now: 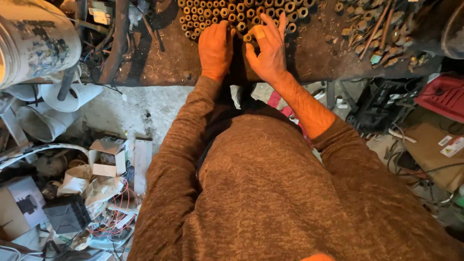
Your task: The person sorts small cylindrical metal parts on a cluttered workbench. They pick up the parts, separate them into groups, and arrange them into neat rows using both hands.
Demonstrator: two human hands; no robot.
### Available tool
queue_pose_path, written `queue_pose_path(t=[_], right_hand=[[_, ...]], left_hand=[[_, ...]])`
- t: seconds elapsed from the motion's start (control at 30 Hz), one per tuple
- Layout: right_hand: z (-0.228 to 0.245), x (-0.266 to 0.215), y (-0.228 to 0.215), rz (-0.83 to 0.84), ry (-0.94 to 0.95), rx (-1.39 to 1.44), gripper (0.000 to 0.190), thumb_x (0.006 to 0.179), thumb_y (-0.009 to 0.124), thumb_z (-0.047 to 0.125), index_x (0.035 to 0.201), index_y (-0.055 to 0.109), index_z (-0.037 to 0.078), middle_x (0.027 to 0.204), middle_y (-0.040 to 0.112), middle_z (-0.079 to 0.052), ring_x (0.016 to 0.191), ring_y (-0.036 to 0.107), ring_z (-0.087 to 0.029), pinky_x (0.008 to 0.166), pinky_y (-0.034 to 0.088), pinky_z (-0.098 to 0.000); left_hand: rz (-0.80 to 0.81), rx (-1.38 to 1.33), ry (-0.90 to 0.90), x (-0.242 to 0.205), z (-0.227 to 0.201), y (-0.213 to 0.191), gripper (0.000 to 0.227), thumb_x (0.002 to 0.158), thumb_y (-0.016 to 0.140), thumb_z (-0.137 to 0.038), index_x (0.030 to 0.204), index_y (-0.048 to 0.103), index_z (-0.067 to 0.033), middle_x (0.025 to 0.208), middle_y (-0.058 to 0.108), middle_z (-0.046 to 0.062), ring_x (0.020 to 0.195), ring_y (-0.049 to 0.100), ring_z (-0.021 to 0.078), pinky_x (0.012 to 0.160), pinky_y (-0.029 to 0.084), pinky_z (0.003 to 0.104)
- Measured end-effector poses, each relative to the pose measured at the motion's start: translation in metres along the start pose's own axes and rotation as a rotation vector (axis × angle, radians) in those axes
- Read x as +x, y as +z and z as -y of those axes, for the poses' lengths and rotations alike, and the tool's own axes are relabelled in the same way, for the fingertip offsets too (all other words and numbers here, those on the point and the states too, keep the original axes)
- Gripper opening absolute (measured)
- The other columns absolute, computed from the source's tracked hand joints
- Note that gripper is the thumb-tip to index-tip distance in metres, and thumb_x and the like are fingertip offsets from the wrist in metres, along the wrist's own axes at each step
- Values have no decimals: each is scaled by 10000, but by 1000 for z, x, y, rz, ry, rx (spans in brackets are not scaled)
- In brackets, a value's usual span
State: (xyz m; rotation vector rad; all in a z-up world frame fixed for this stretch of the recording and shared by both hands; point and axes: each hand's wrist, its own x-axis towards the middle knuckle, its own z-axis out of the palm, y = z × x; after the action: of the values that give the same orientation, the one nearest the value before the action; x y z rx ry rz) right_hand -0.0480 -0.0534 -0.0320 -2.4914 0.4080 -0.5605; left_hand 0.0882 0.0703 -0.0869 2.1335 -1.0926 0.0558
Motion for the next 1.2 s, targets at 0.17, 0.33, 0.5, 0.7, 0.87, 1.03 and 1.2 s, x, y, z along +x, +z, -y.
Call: queue_pose_path(t=[0.17,0.33,0.5,0.7,0.87,1.03,1.2], right_hand=[[-5,3,-1,-14,41,-1,284,887,756,9,1132,611,6,1100,634,-160,1360,530,-414,1227,172,-713],[-10,5,0,-24,29,-9,278,878,758,13,1114,612,-2,1106,638,-170,1353,523,-418,1223,178,-704],[-7,4,2,-33,16,-6,290,887,746,23,1147,623,-14,1120,640,-189,1351,517,-429,1219,155,-705],[9,3,4,67,-32,116,277,864,716,23,1126,632,43,1113,682,-130,1363,545,-405,1252,164,-678],[8,1,17,81,-46,84,247,910,729,44,1128,619,8,1073,672,-136,1342,534,-406,1219,157,-717],[-2,0,31,82,-100,-2,227,967,719,41,1165,615,2,1105,678,-125,1361,528,-392,1235,154,-705],[-4,-11,3,52,-95,28,221,972,743,43,1168,653,-6,1129,713,-119,1354,542,-377,1226,125,-707]], left_hand=[[33,-17,9,-5,6,12,201,941,732,-174,1055,598,-77,922,615,110,872,591,342,759,486,463],[17,-118,2,-3,-7,-8,226,940,726,-149,1104,594,-67,954,635,115,890,609,350,778,491,462],[25,-275,-240,-23,-26,-20,210,967,751,-168,1125,669,-54,916,697,92,827,669,274,748,534,391],[266,-1025,-763,-45,-20,-6,248,994,747,-182,1146,727,13,932,723,27,796,617,67,701,514,255],[85,-634,-509,-37,-30,-25,291,969,713,-154,1224,660,-23,984,765,94,860,743,176,789,591,319],[37,-306,-388,-43,-16,-16,213,951,752,-171,1114,679,-56,1021,739,140,923,723,325,813,577,397],[23,-189,-293,-29,-23,-13,359,838,834,-277,1041,656,-40,939,709,159,848,686,367,724,548,436]])
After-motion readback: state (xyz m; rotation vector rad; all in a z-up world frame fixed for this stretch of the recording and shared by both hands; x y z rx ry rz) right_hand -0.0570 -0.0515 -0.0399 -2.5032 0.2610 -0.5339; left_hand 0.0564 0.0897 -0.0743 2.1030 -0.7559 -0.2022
